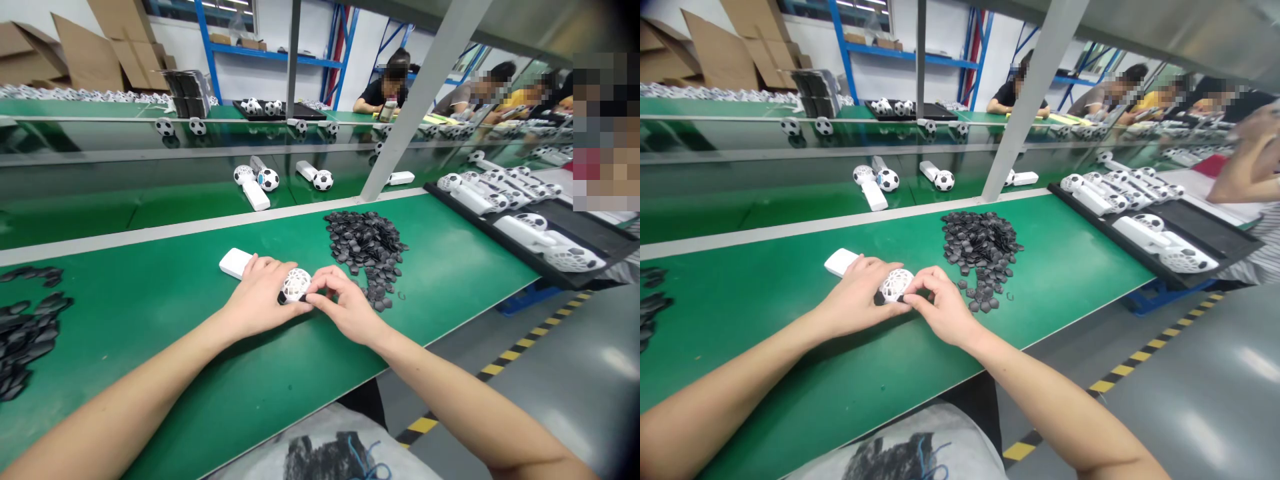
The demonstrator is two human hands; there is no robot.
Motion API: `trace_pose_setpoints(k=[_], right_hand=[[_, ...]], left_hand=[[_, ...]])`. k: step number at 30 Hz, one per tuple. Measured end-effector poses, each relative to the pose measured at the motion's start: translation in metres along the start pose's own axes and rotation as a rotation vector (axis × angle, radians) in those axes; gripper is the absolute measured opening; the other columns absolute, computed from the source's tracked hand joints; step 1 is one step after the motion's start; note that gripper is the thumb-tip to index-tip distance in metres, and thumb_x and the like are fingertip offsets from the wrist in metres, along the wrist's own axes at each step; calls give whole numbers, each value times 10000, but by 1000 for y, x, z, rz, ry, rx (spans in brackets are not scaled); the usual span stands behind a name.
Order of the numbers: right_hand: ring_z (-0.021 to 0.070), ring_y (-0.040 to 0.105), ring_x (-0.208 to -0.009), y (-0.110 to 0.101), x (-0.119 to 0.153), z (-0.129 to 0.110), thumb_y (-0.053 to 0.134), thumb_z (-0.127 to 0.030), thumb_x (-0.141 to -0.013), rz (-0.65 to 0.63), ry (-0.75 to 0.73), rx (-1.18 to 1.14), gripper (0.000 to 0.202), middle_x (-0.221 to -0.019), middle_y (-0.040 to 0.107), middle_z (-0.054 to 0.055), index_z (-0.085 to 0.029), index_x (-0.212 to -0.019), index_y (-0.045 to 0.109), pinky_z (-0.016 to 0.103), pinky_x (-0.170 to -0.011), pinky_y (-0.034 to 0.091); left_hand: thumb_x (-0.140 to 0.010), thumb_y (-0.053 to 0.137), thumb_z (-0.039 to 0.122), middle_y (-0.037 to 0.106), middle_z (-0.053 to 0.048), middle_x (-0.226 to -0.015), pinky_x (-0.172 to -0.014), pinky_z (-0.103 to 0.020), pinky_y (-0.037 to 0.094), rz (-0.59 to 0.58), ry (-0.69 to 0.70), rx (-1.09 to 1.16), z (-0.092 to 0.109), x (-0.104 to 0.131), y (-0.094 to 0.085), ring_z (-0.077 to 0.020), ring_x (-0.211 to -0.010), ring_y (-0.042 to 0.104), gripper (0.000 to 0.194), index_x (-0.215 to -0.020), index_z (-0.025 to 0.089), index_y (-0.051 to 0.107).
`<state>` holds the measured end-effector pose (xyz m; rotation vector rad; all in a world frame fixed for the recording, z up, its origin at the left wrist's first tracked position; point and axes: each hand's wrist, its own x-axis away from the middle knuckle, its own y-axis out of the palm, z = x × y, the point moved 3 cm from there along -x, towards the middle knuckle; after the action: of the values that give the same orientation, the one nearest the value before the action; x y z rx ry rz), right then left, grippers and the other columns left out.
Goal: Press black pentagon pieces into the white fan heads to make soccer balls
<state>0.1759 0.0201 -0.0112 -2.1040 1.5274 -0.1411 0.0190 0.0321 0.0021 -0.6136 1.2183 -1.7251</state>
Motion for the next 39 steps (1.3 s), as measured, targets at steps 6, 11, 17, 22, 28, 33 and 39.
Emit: trace_pose_setpoints(k=[6, 11, 17, 22, 28, 33, 39], right_hand=[[143, 497, -836, 1, -5, -1, 598, -192, -760, -13, 10, -9, 60, -863, 498, 22, -184, -734, 545, 260, -670, 424], [116, 481, -742, 2, -11, -2, 580, -176, -762, -40, 27, 30, 76, -801, 467, -3, -184, -741, 508, 257, -681, 423], [131, 516, -779, -34, -18, 8, 539, -242, -805, -41, 5, -17, 97, -868, 547, 19, -185, -884, 539, 251, -669, 439], [142, 529, -755, -71, -13, 15, 564, -174, -794, 34, -30, 492, 46, -803, 598, 20, -181, -787, 608, 269, -719, 421], [197, 520, -880, -51, -8, 29, 542, -205, -823, -224, 14, 815, 128, -872, 620, 57, -190, -882, 654, 295, -780, 406], [151, 554, -748, -52, -21, 34, 591, -145, -768, -316, 136, 709, 87, -845, 611, 48, -165, -849, 617, 244, -668, 413], [104, 498, -632, -53, -21, 20, 593, -132, -756, -334, 71, 583, 63, -702, 555, -12, -170, -737, 548, 211, -576, 372]], left_hand=[[-708, 560, 508, 593, -63, -994, -911, -444, 321, 27, -18, 32, 3, 0, 0, -259, -975, 451, 510, -1109, 194, 526], [-699, 569, 489, 602, -60, -942, -844, -406, 374, 49, -65, 53, 2, -3, 1, -256, -930, 457, 466, -1053, 187, 556], [-654, 628, 485, 544, -74, -1152, -942, -420, 327, -84, 56, 119, -4, -1, -1, -287, -1123, 385, 609, -1178, 210, 484], [-675, 548, 592, 356, -141, -1352, -1015, -569, 132, 53, -170, 50, -3, 4, 8, -368, -1279, 158, 738, -1254, 161, 397], [-688, 576, 322, 359, -107, -1338, -1043, -535, 139, -80, -50, 178, 2, 2, 12, -312, -1303, 145, 484, -1143, 195, 471], [-662, 592, 267, 223, -91, -1399, -1039, -502, 209, -74, -25, 256, -3, 2, 4, -311, -1313, 122, 465, -1114, 225, 492], [-649, 606, 230, 188, -83, -1421, -1055, -463, 215, -135, 38, 349, 0, 2, 7, -278, -1319, 157, 555, -1178, 230, 439]])
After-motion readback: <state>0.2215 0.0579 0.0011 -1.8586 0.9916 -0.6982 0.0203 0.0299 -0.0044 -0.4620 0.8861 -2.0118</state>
